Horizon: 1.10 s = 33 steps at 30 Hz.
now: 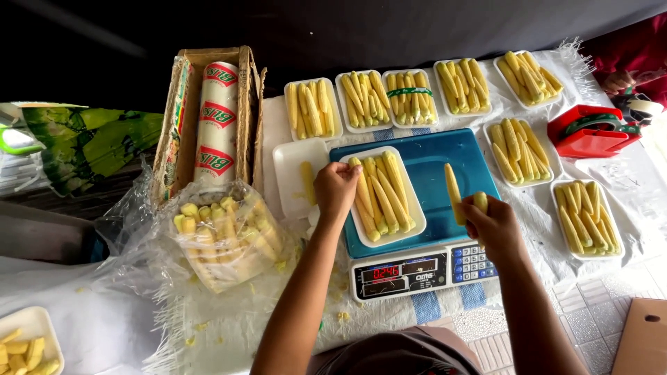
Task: Trimming, bagging, and traying baby corn for sale, including weighing the final product.
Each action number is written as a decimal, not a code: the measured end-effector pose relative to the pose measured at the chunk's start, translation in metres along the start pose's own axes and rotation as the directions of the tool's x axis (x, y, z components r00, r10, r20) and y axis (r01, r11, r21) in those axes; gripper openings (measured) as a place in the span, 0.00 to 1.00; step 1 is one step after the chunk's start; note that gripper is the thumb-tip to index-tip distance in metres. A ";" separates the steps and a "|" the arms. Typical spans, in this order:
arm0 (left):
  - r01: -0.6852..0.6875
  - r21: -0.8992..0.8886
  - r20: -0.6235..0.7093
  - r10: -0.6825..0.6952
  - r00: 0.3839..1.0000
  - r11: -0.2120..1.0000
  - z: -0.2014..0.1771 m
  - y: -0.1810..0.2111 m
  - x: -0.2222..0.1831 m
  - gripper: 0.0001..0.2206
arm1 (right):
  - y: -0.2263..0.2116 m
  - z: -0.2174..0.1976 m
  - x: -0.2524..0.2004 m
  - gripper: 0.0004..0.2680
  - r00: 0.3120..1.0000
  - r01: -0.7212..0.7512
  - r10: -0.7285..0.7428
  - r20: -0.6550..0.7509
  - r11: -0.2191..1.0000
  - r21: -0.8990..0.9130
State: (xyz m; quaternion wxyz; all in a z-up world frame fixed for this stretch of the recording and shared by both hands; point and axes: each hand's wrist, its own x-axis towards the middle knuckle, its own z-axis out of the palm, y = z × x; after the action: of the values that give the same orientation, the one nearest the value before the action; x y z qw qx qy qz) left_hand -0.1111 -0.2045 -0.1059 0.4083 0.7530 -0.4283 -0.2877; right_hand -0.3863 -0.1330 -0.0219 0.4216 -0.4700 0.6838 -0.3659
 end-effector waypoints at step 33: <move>-0.128 -0.331 -0.210 0.059 0.976 0.935 -0.111 0.033 -0.013 0.08 | -0.005 -0.008 -0.008 0.05 0.988 0.070 -0.132 0.074 0.831 0.552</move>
State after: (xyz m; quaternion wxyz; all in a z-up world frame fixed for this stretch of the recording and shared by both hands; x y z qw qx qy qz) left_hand -0.0440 -0.1623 -0.0211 0.5867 0.6739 -0.3646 -0.2622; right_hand -0.3903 -0.1257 -0.0125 0.5551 -0.3843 0.5007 -0.5417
